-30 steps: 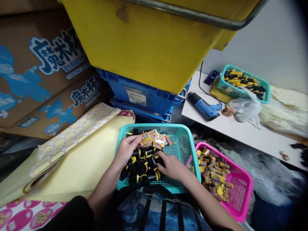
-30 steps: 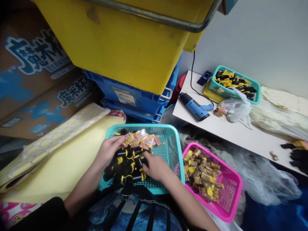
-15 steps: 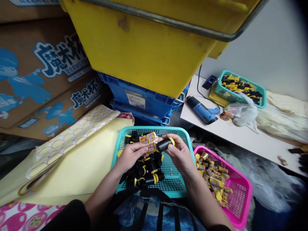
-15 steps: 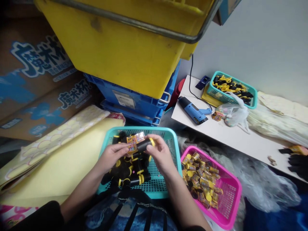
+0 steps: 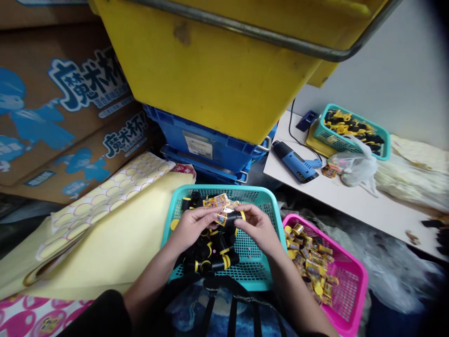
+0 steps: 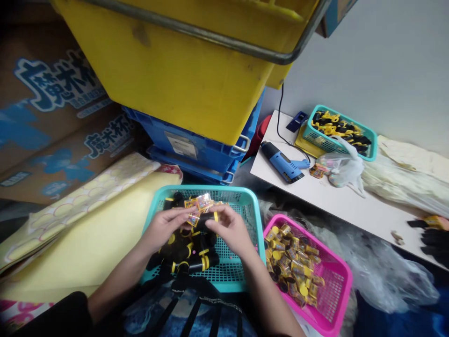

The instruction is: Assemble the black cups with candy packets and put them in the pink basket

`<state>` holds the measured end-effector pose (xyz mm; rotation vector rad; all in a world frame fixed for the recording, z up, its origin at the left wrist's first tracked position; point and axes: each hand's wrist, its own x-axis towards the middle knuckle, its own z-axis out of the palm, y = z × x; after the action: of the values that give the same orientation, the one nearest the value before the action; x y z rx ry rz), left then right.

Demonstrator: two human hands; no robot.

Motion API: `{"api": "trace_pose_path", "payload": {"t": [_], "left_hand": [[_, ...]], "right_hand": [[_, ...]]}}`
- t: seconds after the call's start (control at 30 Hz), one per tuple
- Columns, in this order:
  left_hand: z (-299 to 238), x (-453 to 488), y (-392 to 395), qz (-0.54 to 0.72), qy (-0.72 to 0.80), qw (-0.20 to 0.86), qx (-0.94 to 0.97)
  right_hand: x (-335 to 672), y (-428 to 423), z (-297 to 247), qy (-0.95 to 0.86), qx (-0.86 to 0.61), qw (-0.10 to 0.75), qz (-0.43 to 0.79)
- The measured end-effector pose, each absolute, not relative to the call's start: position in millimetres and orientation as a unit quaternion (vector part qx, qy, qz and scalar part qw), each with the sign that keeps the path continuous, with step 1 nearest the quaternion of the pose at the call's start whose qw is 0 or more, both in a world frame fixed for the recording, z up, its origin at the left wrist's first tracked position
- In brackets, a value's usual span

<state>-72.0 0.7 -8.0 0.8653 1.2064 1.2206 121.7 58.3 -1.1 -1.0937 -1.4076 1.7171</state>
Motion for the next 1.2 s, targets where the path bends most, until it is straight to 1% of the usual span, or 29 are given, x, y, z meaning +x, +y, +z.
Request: {"api": "trace_pose_path", "payload": {"t": [0.13,0.27,0.43,0.5,0.63,0.7,0.77,0.87,0.9,1.0,1.07,1.13,1.2], "left_hand": [[-6.1,-69.9,1.9,0.519,0.515,0.593,0.336],[-2.5,-68.9,3.3,0.524,0.511,0.603,0.317],[0.5,-65.1,4.9,0.539,0.509,0.579,0.338],[0.3,-62.8,4.2,0.546,0.503,0.584,0.327],[0.3,-59.6,1.7,0.551,0.481,0.612,0.301],[1.9,-59.2,1.5,0.549,0.471,0.626,0.29],[4.4,-59.4,2.6,0.554,0.464,0.631,0.281],[8.4,-59.6,5.5,0.573,0.453,0.628,0.269],[9.1,-59.4,6.2,0.576,0.448,0.631,0.264],[9.1,-57.7,6.5,0.572,0.429,0.652,0.253],[7.5,-55.3,5.7,0.572,0.414,0.664,0.247],[5.7,-52.8,4.9,0.585,0.405,0.662,0.236],[4.5,-51.0,4.3,0.594,0.397,0.664,0.22]], "right_hand": [[110.8,52.3,-4.8,-0.516,-0.443,0.381,0.627],[103.5,47.9,-7.4,-0.503,-0.437,0.372,0.646],[104.4,44.7,-5.1,-0.57,-0.385,0.389,0.613],[105.1,44.4,-3.6,-0.537,-0.362,0.388,0.656],[100.8,41.2,-5.2,-0.387,-0.28,0.306,0.823],[97.0,37.9,-7.3,-0.371,-0.255,0.298,0.842],[94.6,34.7,-8.7,-0.399,-0.277,0.348,0.802],[96.5,33.1,-10.4,-0.485,-0.318,0.446,0.682],[98.7,33.7,-11.5,-0.517,-0.316,0.467,0.644],[106.5,37.4,-16.6,-0.6,-0.3,0.481,0.565],[109.4,39.3,-19.8,-0.622,-0.314,0.478,0.535],[109.4,40.5,-20.5,-0.618,-0.332,0.479,0.528],[107.6,41.6,-18.4,-0.601,-0.33,0.475,0.551]]}}
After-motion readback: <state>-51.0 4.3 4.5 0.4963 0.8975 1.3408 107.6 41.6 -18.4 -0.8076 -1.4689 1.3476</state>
